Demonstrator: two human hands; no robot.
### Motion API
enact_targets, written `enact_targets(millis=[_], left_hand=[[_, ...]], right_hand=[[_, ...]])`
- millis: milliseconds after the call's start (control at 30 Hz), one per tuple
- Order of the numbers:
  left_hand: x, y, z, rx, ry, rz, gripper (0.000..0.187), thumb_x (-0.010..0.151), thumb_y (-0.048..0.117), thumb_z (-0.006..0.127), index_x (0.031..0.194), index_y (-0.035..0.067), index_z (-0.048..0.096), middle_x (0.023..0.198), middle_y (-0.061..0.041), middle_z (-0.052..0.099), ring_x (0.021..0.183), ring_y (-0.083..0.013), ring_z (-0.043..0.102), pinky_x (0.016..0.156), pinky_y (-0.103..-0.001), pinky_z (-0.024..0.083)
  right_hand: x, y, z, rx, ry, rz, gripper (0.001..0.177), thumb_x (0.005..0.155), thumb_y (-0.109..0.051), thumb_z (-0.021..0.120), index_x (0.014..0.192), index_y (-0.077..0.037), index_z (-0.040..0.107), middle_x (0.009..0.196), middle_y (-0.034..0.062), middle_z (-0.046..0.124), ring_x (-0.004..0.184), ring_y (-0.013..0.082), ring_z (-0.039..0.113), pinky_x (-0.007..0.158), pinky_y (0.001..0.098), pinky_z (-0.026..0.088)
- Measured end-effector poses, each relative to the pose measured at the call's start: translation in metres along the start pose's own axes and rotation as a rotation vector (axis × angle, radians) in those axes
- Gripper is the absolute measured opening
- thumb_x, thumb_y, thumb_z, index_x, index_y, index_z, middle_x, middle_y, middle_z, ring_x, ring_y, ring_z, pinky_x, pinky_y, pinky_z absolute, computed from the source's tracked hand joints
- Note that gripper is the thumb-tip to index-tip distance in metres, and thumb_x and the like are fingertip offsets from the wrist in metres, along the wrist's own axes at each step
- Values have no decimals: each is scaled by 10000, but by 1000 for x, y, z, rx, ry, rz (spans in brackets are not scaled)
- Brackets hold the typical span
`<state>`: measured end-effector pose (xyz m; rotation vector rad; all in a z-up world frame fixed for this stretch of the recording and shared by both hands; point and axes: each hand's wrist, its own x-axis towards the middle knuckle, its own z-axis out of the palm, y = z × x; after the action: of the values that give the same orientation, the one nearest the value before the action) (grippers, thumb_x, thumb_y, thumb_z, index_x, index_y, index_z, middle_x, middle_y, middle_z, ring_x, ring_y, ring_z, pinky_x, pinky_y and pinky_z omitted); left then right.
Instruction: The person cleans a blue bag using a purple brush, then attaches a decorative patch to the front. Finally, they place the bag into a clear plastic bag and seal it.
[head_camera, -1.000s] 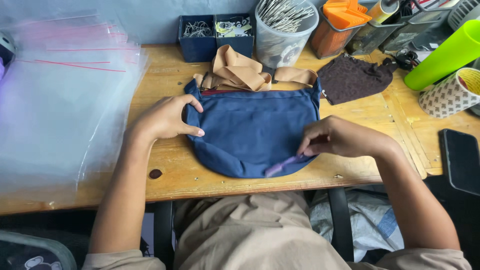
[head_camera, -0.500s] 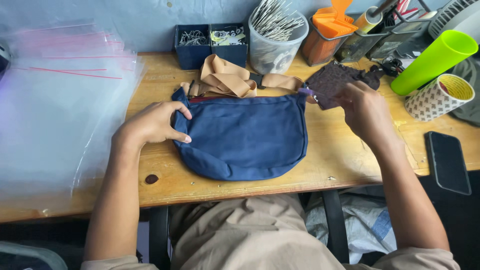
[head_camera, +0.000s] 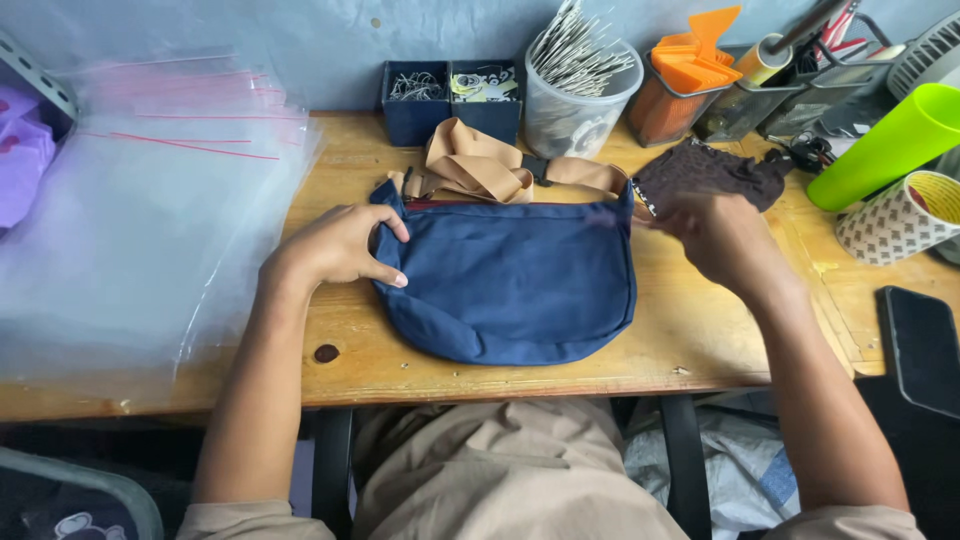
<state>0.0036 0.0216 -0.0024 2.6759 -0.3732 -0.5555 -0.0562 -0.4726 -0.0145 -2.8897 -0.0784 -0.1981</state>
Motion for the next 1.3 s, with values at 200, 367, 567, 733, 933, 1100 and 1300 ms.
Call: enact_targets(millis=[200,367,567,733,933,1100,1300], left_hand=[[-17,20,-10,-89,70,65,365,869,358,936,1197,204,887,1310,-271,822,1263,-441,784,1073,-511,587],[9,-9,11,-175,116,147,494,825,248,953,1220,128,682,1197,-190,825,939,-360,834,904,-492,613],[20,-24,17,-172,106,199,518,765,212,979,1148,101,647,1131,-154,762,870,-331,844,813,-467,627],[21,-20,19,-148,131,187,513,731,199,1006,1107,109,668,1104,-169,763,873,-363,852,803,-507,605],[11,-12,7,-242,82,186,422,852,131,902,1209,93,680,1019,-160,805,717,-284,821,783,-433,620],[19,-21,10,-439,194,148,496,954,197,843,1394,118,629,855,-109,747,644,-249,725,685,-361,561],[-3,-2,-11,-819,599,137,277,1017,20,762,1248,165,715,726,15,715,645,-51,579,617,-255,448]], right_hand=[[20,-39,10,226,177,-326,147,1029,-120,828,1166,-172,817,1003,95,780,970,427,784,866,526,610],[22,-150,20,460,-79,-481,76,1016,-121,799,1081,-115,759,973,143,805,929,424,804,834,522,625],[74,-148,88,256,117,-452,36,1094,-140,746,1070,-115,736,985,143,721,801,456,793,718,522,643],[66,-165,97,551,10,-490,79,1068,-138,781,1109,-88,736,936,154,733,837,431,806,691,503,631],[66,-128,53,117,127,-430,15,1029,-152,806,1042,-160,805,918,114,745,797,438,804,692,527,652],[54,-58,-33,296,0,-113,136,1096,-74,745,1181,-45,847,1046,236,832,1018,476,815,924,550,599],[70,26,-41,200,-193,219,135,1037,-83,806,1155,-40,855,949,154,850,742,266,772,641,463,625]])
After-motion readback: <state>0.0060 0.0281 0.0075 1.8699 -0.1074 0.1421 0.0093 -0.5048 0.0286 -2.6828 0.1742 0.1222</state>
